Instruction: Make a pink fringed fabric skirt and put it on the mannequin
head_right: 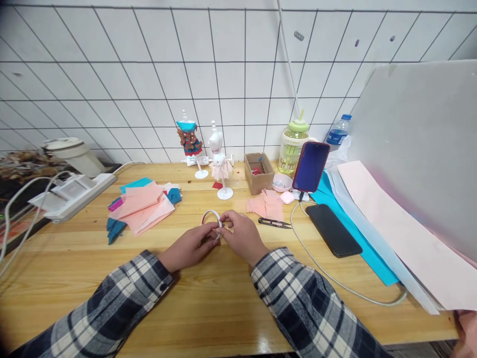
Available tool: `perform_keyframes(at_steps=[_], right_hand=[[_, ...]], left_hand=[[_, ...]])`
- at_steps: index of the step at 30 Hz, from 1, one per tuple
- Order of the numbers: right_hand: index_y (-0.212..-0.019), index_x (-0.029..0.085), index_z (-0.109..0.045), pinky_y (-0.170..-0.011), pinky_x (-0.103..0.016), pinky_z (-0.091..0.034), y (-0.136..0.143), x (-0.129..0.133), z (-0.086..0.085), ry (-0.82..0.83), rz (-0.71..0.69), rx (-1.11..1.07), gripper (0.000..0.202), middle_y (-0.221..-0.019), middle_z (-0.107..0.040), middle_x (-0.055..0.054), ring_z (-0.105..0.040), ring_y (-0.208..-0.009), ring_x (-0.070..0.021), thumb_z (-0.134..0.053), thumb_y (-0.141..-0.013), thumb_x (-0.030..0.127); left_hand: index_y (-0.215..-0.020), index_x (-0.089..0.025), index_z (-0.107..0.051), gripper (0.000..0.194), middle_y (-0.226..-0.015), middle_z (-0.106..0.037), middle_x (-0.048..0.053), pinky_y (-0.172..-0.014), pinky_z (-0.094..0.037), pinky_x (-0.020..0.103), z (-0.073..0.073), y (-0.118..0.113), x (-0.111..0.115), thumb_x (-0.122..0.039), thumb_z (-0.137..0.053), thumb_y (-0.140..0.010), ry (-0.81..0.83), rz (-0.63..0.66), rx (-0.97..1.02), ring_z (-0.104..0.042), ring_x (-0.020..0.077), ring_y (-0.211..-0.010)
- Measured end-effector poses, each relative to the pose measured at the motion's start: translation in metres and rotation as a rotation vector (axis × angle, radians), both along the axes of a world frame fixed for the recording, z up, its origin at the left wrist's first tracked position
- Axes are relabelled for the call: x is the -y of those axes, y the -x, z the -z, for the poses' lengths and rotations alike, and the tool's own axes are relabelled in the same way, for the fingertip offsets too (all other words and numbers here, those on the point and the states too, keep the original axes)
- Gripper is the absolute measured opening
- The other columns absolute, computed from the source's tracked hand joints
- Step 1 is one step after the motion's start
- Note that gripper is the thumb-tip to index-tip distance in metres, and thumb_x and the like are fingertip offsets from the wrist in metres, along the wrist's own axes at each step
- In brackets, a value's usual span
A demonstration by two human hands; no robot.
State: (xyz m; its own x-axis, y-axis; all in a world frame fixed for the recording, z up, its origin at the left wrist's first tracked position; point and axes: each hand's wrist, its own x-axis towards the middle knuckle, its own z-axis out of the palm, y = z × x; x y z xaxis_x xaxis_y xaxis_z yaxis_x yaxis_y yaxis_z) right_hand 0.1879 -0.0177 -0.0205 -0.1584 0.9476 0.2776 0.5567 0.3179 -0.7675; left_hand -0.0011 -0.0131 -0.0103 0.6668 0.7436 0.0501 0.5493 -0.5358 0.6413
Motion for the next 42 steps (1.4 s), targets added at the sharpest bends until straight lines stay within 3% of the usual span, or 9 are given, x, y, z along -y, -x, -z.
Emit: perform_keyframes(at_steps=[6, 12, 17, 24, 32, 35, 38, 40, 42], right_hand=[[-0.072, 0.021, -0.046, -0.069, -0.028, -0.043, -0.002, 0.002, 0.000, -0.053, 0.010, 0.018, 0.019, -0.087, -0.070, -0.001, -0.063, -0.078, -0.0162, -0.062, -0.081, 0.024], [-0.110, 0.023, -0.055, -0.064, -0.026, -0.046, -0.005, 0.001, -0.002, -0.080, 0.028, -0.066, 0.033, -0.114, -0.067, -0.003, -0.063, -0.070, -0.0122, -0.067, -0.079, 0.027], [-0.089, 0.024, -0.069, -0.066, -0.027, -0.044, -0.007, -0.003, 0.002, -0.045, 0.012, 0.066, 0.009, -0.082, -0.072, 0.001, -0.061, -0.069, -0.0141, -0.061, -0.083, 0.024], [-0.082, 0.021, -0.066, -0.070, -0.028, -0.043, -0.008, 0.000, -0.004, -0.109, -0.012, 0.095, 0.006, -0.081, -0.066, -0.002, -0.059, -0.078, -0.0162, -0.061, -0.084, 0.021], [-0.088, 0.020, -0.058, -0.073, -0.028, -0.043, 0.007, 0.017, -0.012, -0.323, -0.035, 0.189, 0.016, -0.087, -0.061, -0.005, -0.056, -0.081, -0.0170, -0.043, -0.094, 0.023], [-0.085, 0.021, -0.056, -0.073, -0.029, -0.043, 0.004, 0.019, -0.017, -0.400, 0.038, 0.091, 0.018, -0.084, -0.059, -0.005, -0.055, -0.080, -0.0175, -0.040, -0.095, 0.023], [-0.083, 0.021, -0.054, -0.071, -0.029, -0.044, -0.004, 0.016, -0.019, -0.386, 0.115, -0.045, 0.016, -0.082, -0.058, -0.005, -0.055, -0.080, -0.0178, -0.042, -0.093, 0.023], [-0.082, 0.021, -0.055, -0.067, -0.028, -0.044, -0.007, 0.012, -0.016, -0.289, 0.072, -0.089, 0.012, -0.080, -0.058, -0.004, -0.054, -0.076, -0.0167, -0.047, -0.090, 0.023], [-0.080, 0.020, -0.055, -0.063, -0.026, -0.043, -0.006, 0.008, -0.011, -0.165, 0.010, -0.114, 0.009, -0.078, -0.056, -0.002, -0.052, -0.071, -0.0151, -0.050, -0.087, 0.023]], left_hand=[[-0.125, -0.023, -0.048, 0.035, -0.083, -0.065, 0.001, -0.067, -0.040, 0.027, -0.001, 0.001, 0.000, -0.027, -0.044, -0.091, -0.022, -0.060, -0.009, -0.058, 0.0170, -0.075], [-0.115, -0.021, -0.054, 0.028, -0.077, -0.059, 0.000, -0.067, -0.039, 0.026, -0.004, 0.005, -0.003, -0.030, -0.041, -0.092, 0.001, -0.099, 0.013, -0.054, 0.0159, -0.072], [-0.097, -0.021, -0.058, 0.019, -0.078, -0.059, 0.000, -0.067, -0.039, 0.027, -0.003, 0.003, -0.003, -0.030, -0.042, -0.091, -0.004, -0.097, -0.022, -0.054, 0.0166, -0.073], [-0.080, -0.021, -0.054, 0.020, -0.077, -0.060, 0.002, -0.065, -0.037, 0.029, -0.002, 0.006, -0.008, -0.031, -0.040, -0.090, -0.069, -0.202, -0.071, -0.055, 0.0191, -0.074], [-0.068, -0.018, -0.052, 0.023, -0.065, -0.050, -0.001, -0.064, -0.037, 0.027, -0.011, 0.004, -0.011, -0.034, -0.047, -0.083, 0.187, -0.258, 0.338, -0.047, 0.0152, -0.067], [-0.066, -0.017, -0.050, 0.023, -0.063, -0.047, -0.001, -0.061, -0.036, 0.026, -0.009, 0.017, -0.021, -0.036, -0.050, -0.080, 0.240, -0.383, 0.460, -0.044, 0.0140, -0.063], [-0.075, -0.018, -0.052, 0.023, -0.070, -0.051, 0.000, -0.066, -0.040, 0.028, -0.007, 0.041, -0.037, -0.037, -0.045, -0.086, 0.148, -0.543, 0.532, -0.048, 0.0151, -0.068], [-0.084, -0.018, -0.059, 0.023, -0.083, -0.059, 0.004, -0.078, -0.041, 0.032, -0.004, 0.052, -0.045, -0.037, -0.047, -0.087, -0.020, -0.533, 0.394, -0.053, 0.0190, -0.082], [-0.086, -0.018, -0.066, 0.023, -0.086, -0.063, 0.006, -0.085, -0.041, 0.036, 0.000, 0.054, -0.047, -0.035, -0.050, -0.086, -0.127, -0.393, 0.161, -0.055, 0.0216, -0.087]])
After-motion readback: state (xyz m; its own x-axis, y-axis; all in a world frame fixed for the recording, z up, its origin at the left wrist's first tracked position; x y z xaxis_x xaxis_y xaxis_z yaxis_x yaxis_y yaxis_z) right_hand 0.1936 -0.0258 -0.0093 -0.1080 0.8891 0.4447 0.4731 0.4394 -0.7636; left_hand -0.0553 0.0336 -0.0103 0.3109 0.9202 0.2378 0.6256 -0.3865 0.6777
